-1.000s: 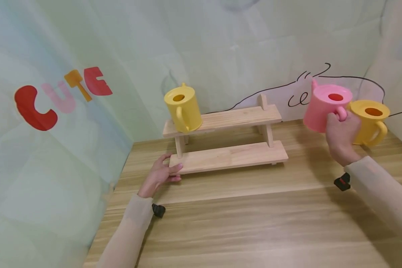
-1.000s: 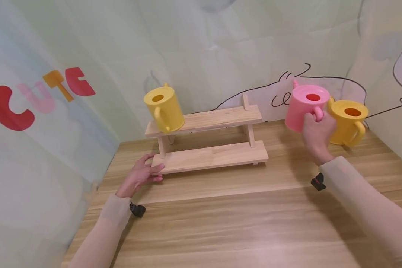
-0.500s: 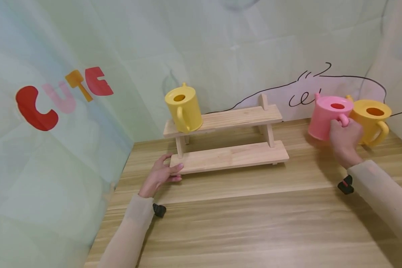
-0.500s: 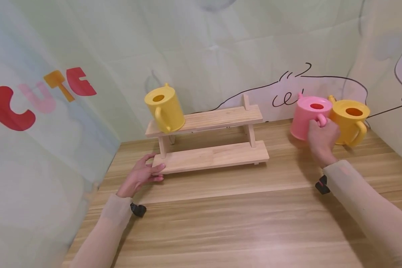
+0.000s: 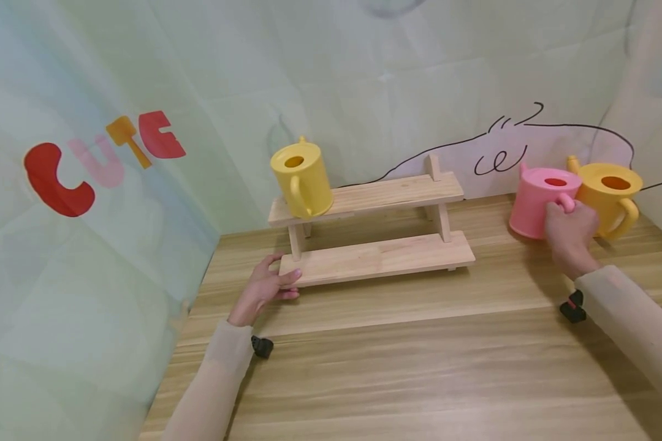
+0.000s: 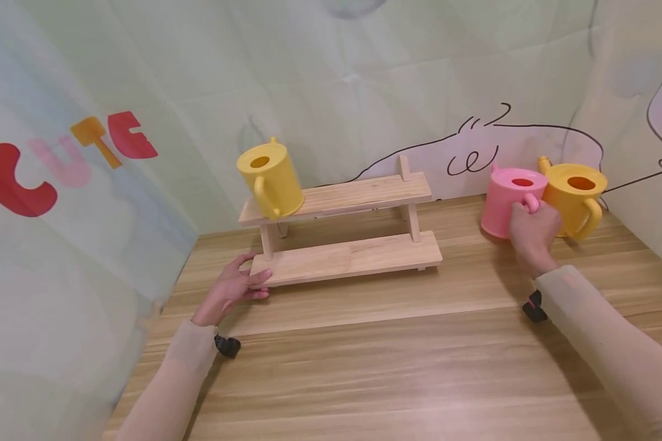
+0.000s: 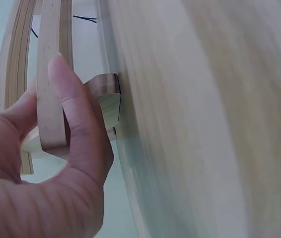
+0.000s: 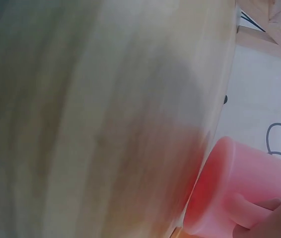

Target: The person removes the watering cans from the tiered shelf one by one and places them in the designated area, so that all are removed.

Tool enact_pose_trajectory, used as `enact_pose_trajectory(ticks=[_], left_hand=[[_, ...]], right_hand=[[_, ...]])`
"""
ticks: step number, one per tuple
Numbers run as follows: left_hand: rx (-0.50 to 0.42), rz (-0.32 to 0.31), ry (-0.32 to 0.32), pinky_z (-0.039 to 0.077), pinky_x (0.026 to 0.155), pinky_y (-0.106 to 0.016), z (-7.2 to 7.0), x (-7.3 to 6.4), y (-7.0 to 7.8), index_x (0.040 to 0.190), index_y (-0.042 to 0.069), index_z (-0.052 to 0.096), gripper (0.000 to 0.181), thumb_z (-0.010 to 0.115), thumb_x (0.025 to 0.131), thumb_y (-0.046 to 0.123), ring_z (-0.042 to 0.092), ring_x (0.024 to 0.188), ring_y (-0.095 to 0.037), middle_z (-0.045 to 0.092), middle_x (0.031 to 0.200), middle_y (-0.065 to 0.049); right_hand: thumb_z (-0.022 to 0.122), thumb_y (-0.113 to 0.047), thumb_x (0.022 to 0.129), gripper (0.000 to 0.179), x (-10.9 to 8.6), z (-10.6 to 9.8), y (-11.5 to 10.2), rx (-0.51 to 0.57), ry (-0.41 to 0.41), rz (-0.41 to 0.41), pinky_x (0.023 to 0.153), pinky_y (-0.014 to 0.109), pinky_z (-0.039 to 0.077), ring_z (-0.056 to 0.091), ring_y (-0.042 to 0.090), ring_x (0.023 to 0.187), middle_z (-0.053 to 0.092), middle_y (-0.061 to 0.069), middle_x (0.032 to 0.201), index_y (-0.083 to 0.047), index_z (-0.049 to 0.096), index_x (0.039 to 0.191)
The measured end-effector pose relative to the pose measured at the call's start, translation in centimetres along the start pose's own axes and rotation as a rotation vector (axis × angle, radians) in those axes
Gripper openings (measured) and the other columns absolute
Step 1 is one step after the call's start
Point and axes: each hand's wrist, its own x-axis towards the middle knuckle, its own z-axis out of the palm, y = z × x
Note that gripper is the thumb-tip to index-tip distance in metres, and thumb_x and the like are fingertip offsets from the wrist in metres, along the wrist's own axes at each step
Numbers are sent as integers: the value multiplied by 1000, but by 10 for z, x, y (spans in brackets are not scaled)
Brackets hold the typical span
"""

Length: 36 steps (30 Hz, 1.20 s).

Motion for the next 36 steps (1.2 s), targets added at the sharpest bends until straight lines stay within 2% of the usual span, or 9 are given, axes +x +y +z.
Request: enact_pose_trajectory(ticks=[4,9,15,24,28,31,33,36], left_hand=[[-6,3,1,70,66,-24,1,0,-1,173,6,15,85,68,107,6,71,70,-10,63,113,-13],[-19,6,4,70,66,-24,0,0,-2,174,6,15,86,69,107,6,71,70,-11,61,113,-12],[-1,5,6,70,68,-24,0,-1,-1,174,7,15,88,71,106,8,72,71,-12,61,120,-15],[27,3,6,70,68,-23,0,-2,-1,174,7,15,87,71,107,9,73,71,-11,63,118,-14],[16,2,8,70,68,-23,0,-2,-1,174,7,16,86,71,107,9,73,71,-11,61,120,-15],[8,-3,7,70,67,-23,0,-2,-1,174,8,16,87,71,106,9,72,72,-11,60,122,-16],[7,-5,8,70,67,-23,0,-3,-1,174,8,16,87,70,107,9,72,71,-11,60,122,-16],[4,-5,8,70,67,-22,1,-3,0,174,8,16,86,70,107,8,71,71,-11,59,122,-17]], right_hand=[[50,-27,104,42,0,0,2,-3,-3,16,50,22,32,43,11,70,35,-12,59,-24,49,62],[53,-30,103,32,-1,-2,3,-44,-26,41,54,20,37,45,12,76,39,-14,61,-24,57,73],[52,-28,102,30,-3,-6,3,-89,-69,57,51,21,39,46,11,68,41,-14,59,-23,57,73],[49,-30,103,28,-4,-14,6,-155,-158,71,50,25,43,48,12,60,46,-13,57,-20,56,77],[48,-33,106,26,-6,-17,5,-189,-202,64,56,22,48,53,9,63,50,-16,59,-15,60,91],[48,-35,107,28,-10,-19,3,-230,-209,56,59,18,52,55,7,68,55,-13,73,-10,59,108],[47,-36,107,31,-13,-21,1,-257,-208,54,61,17,53,56,10,76,58,-4,90,-7,57,114],[48,-36,107,35,-16,-22,0,-288,-194,48,64,18,51,53,19,94,52,8,112,-3,52,119]])
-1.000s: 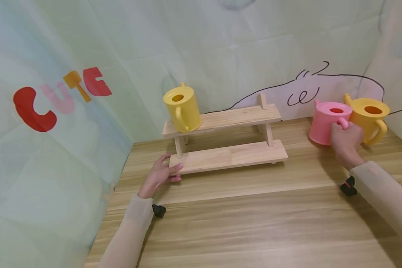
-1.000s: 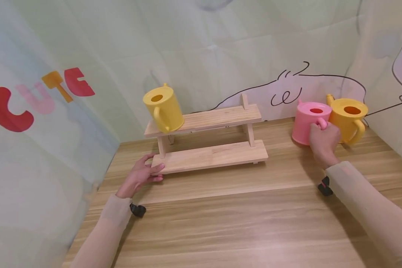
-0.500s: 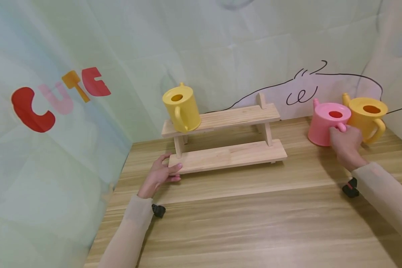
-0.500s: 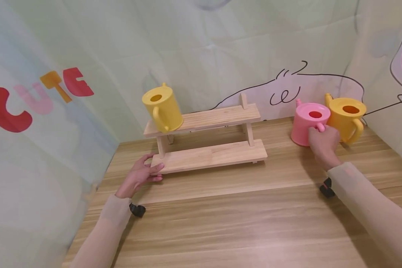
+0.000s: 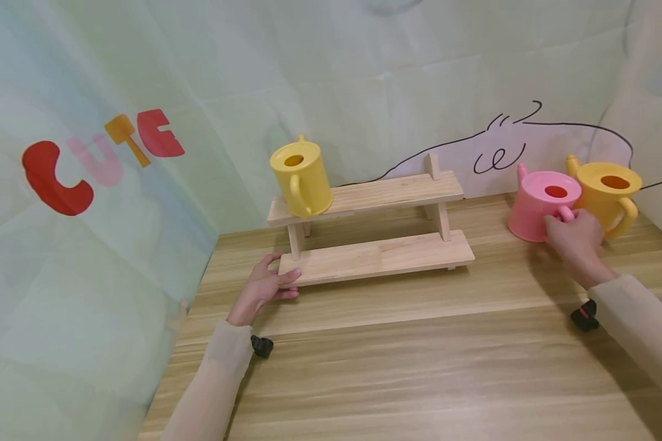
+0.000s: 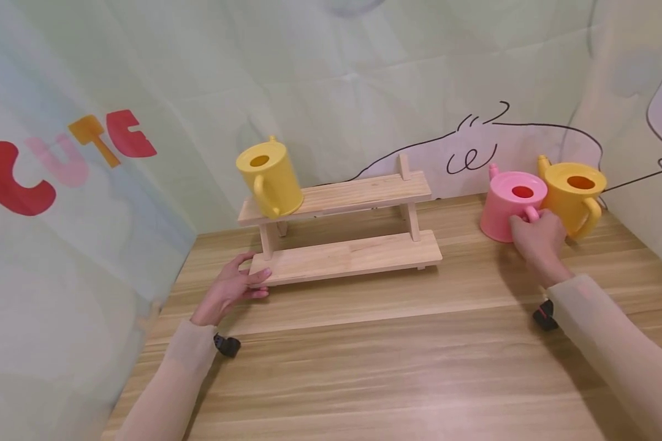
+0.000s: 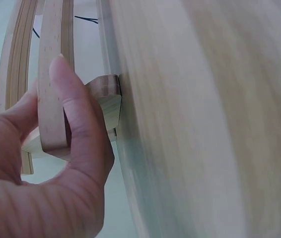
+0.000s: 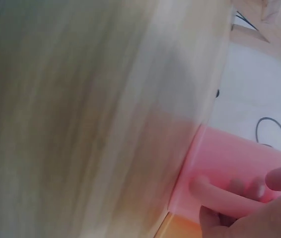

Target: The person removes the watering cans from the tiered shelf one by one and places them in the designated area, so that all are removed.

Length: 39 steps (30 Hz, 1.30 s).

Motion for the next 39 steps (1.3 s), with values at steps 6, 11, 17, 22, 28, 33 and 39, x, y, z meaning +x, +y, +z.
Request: enact_pose_trajectory(ticks=[6,11,17,22,28,33,39], left_hand=[[-5,7,0,69,66,-22,0,1,-1,173,7,16,86,70,107,8,71,70,-11,59,118,-15],[-3,6,-3,70,66,-22,0,0,0,174,7,15,86,69,107,7,71,69,-10,58,118,-14],[1,5,1,70,66,-22,0,-1,0,174,7,15,86,70,107,8,71,70,-11,59,120,-16],[-7,13,-13,70,65,-23,0,-2,0,174,6,13,88,70,107,7,71,70,-12,59,120,-17],[-10,5,-15,70,65,-23,0,-2,0,174,6,13,88,70,107,7,71,70,-11,60,120,-17],[-10,0,-10,70,66,-22,0,1,-2,174,8,15,86,69,107,8,71,71,-10,58,128,-20],[-7,5,-13,70,66,-23,-1,2,-1,173,7,15,86,69,107,8,73,70,-9,60,132,-23]], right_hand=[[50,-34,107,60,-5,-1,-1,-19,19,-23,67,15,47,47,27,109,49,17,124,9,38,148],[53,-36,107,65,-9,-2,-5,10,46,-15,80,15,48,43,21,116,43,6,124,-1,26,155],[59,-35,103,59,-17,0,-19,31,179,-87,103,30,41,28,17,130,28,-9,130,-19,27,149],[62,-35,103,58,-28,2,-35,1,231,-162,99,26,41,35,16,128,32,-17,121,-14,35,149],[65,-47,103,64,-46,12,-55,22,198,-234,89,18,42,40,7,109,39,-15,115,-11,40,149],[66,-39,103,61,-62,25,-70,62,140,-299,88,14,42,42,5,104,44,-12,114,-7,42,149],[67,-38,105,58,-84,45,-96,95,72,-400,87,6,46,51,7,109,57,-3,126,-8,47,150]])
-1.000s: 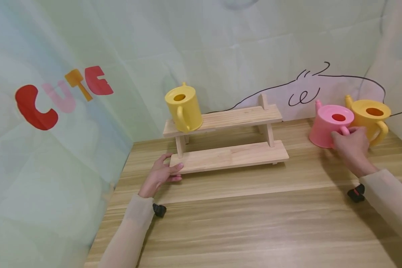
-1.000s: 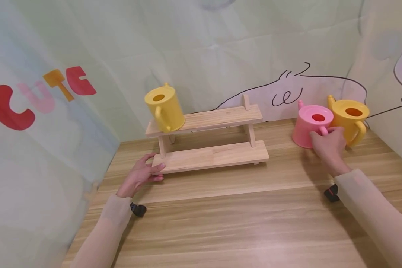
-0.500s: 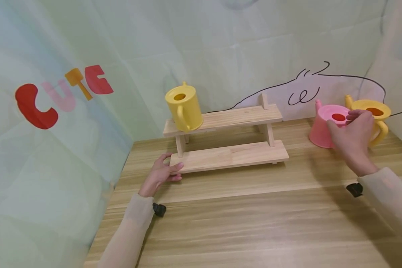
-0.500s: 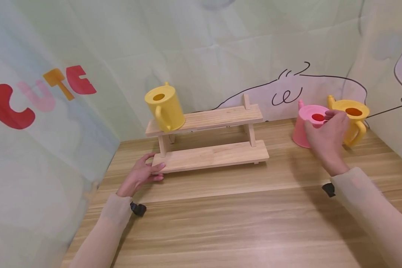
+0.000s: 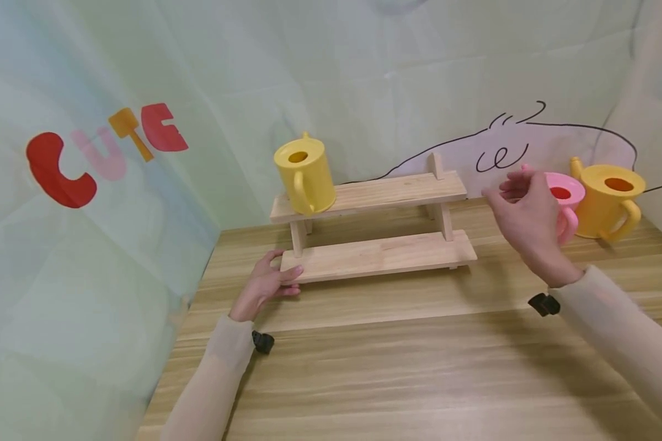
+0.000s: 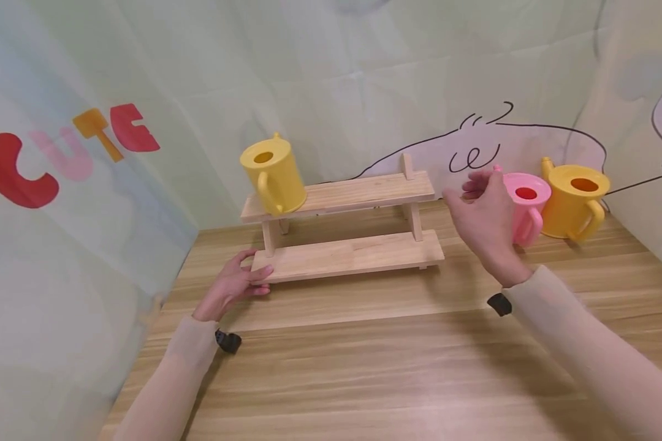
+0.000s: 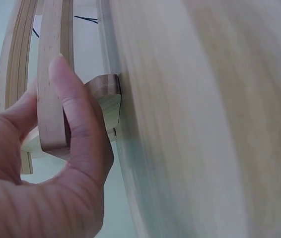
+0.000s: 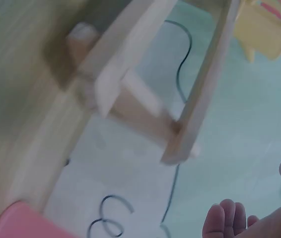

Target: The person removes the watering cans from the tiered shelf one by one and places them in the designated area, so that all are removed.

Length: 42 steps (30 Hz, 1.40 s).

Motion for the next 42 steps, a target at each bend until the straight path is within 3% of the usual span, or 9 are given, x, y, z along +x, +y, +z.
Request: enact_pose_trajectory(ticks=[5,16,22,27,31,42], left_hand=[[-6,-1,1,69,65,-23,-2,1,2,173,7,15,86,69,107,8,73,69,-10,59,134,-23],[-14,-1,-9,69,66,-23,-2,0,6,174,8,12,88,69,107,7,72,70,-11,56,143,-28],[-25,4,-18,69,65,-23,-1,0,7,174,7,11,88,68,107,5,72,69,-11,56,140,-28],[-25,-7,-5,70,65,-23,-1,0,6,174,8,14,87,69,107,6,73,69,-10,55,141,-29],[-24,-15,0,70,67,-23,-1,0,6,174,9,15,86,70,107,7,73,71,-10,56,139,-27],[-34,-21,-4,70,67,-23,-2,-2,2,174,10,15,88,71,106,8,74,73,-10,60,120,-14]], right_hand=[[67,-41,106,60,-6,21,-29,65,-68,-101,89,11,49,56,12,111,62,10,132,-4,51,149],[75,-28,102,48,-22,72,-80,233,-215,-206,94,17,52,61,21,115,67,17,128,-1,59,139],[78,-21,99,48,-25,103,-102,301,-309,-230,98,28,58,65,26,114,67,18,126,1,60,137],[80,-21,99,52,-30,128,-122,304,-422,-220,105,40,61,66,30,116,67,17,130,-1,59,141],[81,-22,99,56,-34,149,-133,291,-514,-234,106,43,62,66,31,119,68,20,134,0,58,145],[80,-15,101,45,-33,192,-146,285,-603,-294,112,44,61,69,32,122,72,18,134,3,63,138]])
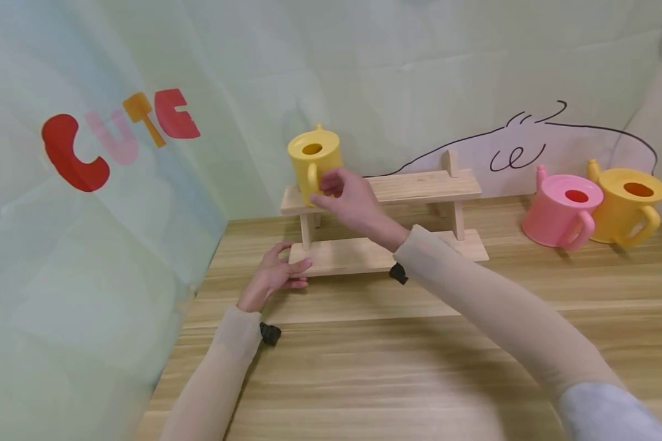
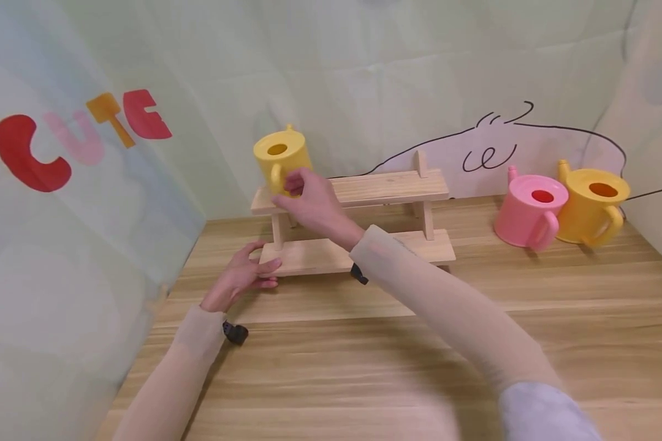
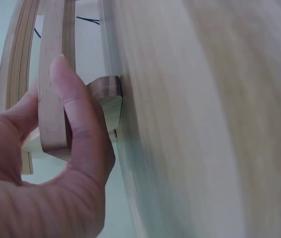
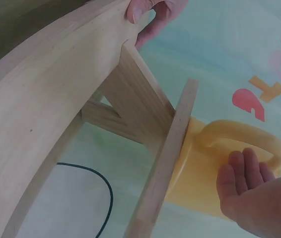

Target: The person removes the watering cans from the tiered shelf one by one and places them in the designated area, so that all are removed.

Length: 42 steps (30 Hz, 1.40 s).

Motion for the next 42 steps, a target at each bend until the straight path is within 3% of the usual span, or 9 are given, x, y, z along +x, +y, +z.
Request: enact_pose_trajectory(ticks=[7,12,15,21,27,31,35,40,42], left_hand=[[29,-4,15,71,69,-24,1,-1,2,174,10,19,87,73,105,11,74,73,-13,61,137,-25],[25,2,6,71,68,-25,-1,-3,0,174,9,16,88,73,106,11,75,73,-13,46,159,-36],[10,7,2,70,66,-23,-1,-3,-2,174,9,16,88,72,106,10,75,73,-13,41,163,-36],[3,7,8,69,65,-23,-1,-2,-2,174,9,17,86,71,107,11,74,72,-11,43,161,-36],[-6,7,5,69,64,-23,0,-3,-1,174,9,16,86,70,107,8,75,71,-12,44,159,-38],[-5,6,7,69,64,-23,0,-4,-1,174,9,16,86,71,106,8,75,70,-12,44,159,-38],[2,10,5,69,64,-22,0,-4,-1,174,9,16,87,71,106,7,74,70,-11,44,159,-37],[23,7,25,70,65,-24,0,-3,-2,174,9,19,87,73,105,9,73,69,-10,60,137,-27],[23,7,25,70,65,-24,0,-4,-2,174,8,19,87,73,105,9,72,69,-11,59,140,-29]], right_hand=[[78,-17,103,37,10,13,2,33,2,-19,104,41,64,72,31,120,75,18,131,2,68,133],[75,-18,105,24,13,23,4,54,22,-43,88,28,60,74,27,111,78,17,124,0,73,120],[75,-20,106,21,14,27,5,82,45,-27,81,24,55,71,23,104,79,16,120,-2,75,116],[73,-19,106,19,19,31,5,205,53,38,86,25,61,76,20,102,81,15,114,-3,78,113],[69,-18,108,22,19,31,4,321,111,91,98,37,70,80,24,96,79,14,105,3,75,114],[67,-20,108,23,16,29,4,301,210,93,81,30,68,73,19,83,73,7,89,2,74,106],[61,-24,107,24,13,27,4,224,310,96,64,24,52,63,15,77,67,3,85,-6,69,94],[53,-25,105,26,11,22,6,210,391,92,57,23,50,63,16,73,69,6,87,-13,61,83],[52,-25,104,28,10,20,7,216,414,89,56,23,49,63,16,71,69,7,86,-14,59,80]])
